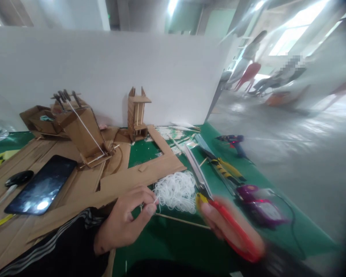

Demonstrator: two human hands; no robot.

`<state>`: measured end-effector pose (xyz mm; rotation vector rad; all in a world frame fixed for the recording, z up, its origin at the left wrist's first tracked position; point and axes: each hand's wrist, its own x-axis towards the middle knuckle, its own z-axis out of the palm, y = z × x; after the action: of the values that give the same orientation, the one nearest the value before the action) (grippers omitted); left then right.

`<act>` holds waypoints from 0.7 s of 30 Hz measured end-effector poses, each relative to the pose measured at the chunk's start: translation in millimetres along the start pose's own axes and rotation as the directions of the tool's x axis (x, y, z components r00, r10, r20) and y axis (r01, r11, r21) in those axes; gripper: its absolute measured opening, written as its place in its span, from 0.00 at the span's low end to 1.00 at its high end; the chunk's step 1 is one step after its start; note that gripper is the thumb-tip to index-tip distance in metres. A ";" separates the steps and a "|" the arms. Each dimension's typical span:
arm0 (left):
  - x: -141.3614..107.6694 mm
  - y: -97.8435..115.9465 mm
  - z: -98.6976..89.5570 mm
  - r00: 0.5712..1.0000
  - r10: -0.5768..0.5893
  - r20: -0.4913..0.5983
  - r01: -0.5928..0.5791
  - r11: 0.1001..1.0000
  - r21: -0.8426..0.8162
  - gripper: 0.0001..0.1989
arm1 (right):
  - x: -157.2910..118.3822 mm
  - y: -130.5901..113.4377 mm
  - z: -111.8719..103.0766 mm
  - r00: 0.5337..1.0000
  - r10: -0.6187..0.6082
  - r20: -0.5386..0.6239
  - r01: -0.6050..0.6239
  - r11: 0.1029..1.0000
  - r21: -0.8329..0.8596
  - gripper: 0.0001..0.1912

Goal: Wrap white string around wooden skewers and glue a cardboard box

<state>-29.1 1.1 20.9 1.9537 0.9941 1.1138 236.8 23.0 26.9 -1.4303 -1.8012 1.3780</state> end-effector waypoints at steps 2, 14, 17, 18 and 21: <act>-0.8 -1.0 0.7 1.000 0.006 -0.001 -0.006 1.000 0.017 0.08 | 7.5 -0.7 -10.0 0.993 -0.019 -0.113 -0.005 0.978 -0.208 0.24; 1.7 -15.1 6.6 0.999 0.005 -0.041 0.004 0.977 0.212 0.06 | 73.3 38.7 -41.4 0.921 0.030 -0.389 -0.339 0.556 -0.759 0.22; 0.5 -20.1 6.9 0.998 -0.030 -0.054 0.042 0.967 0.250 0.07 | 69.5 40.0 -40.1 0.938 -0.009 -0.348 -0.277 0.585 -0.762 0.20; 0.0 -21.5 7.1 0.998 -0.037 -0.055 0.050 0.965 0.256 0.07 | 66.7 38.8 -39.7 0.940 -0.035 -0.338 -0.253 0.593 -0.765 0.21; -1.1 -24.6 8.4 0.997 -0.047 -0.066 0.063 0.961 0.268 0.08 | 53.4 26.0 -34.9 0.912 -0.199 -0.360 -0.174 0.607 -0.775 0.22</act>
<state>-29.0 10.6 -3.3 2.1005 1.2820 1.0555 258.0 85.0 5.7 -1.9226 -2.1972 0.1042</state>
